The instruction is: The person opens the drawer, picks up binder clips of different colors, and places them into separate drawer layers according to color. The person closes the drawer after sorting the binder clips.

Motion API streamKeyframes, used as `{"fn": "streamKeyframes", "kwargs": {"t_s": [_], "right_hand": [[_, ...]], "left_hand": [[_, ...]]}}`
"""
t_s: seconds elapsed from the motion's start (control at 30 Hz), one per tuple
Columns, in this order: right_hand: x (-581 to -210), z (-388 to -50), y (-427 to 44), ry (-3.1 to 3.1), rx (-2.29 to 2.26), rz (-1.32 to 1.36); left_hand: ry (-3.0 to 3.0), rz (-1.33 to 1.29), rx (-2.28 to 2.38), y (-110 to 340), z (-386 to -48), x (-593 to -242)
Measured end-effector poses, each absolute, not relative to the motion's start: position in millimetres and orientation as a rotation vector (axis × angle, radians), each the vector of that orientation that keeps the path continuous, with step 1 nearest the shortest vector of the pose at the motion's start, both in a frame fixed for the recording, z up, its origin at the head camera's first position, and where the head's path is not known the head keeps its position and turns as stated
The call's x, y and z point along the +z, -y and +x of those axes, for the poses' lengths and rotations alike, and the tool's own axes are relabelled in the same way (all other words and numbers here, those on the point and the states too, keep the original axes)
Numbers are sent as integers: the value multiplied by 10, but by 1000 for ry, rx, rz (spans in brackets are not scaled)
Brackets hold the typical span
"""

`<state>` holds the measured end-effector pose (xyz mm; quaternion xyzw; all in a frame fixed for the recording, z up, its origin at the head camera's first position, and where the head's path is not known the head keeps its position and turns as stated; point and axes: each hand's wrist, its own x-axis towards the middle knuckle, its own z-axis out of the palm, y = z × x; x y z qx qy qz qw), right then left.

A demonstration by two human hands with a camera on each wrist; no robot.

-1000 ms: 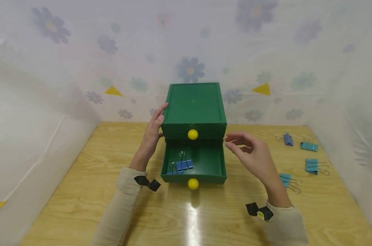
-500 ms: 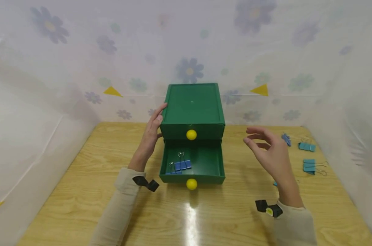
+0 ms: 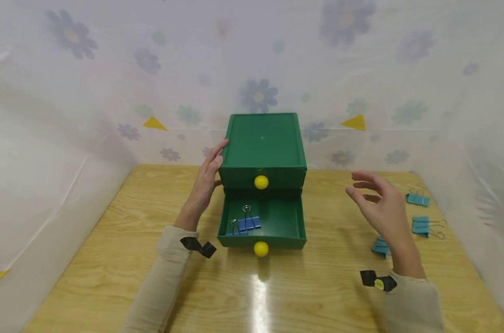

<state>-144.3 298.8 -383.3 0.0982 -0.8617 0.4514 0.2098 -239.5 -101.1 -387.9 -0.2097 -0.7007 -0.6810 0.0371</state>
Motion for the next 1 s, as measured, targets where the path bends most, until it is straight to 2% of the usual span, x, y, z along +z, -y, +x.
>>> {"fn": "streamKeyframes", "kwargs": {"t_s": [0.7,1.0], "right_hand": [[-3773,-1638,-3594,2549,1128,267],[-3815,-1714,-3839,2666,1140,185]], "left_hand": [[2079,-554,-2155,1084,-2398,-3758],[2049,-606,-2184,1091,-2405,-3732]]}}
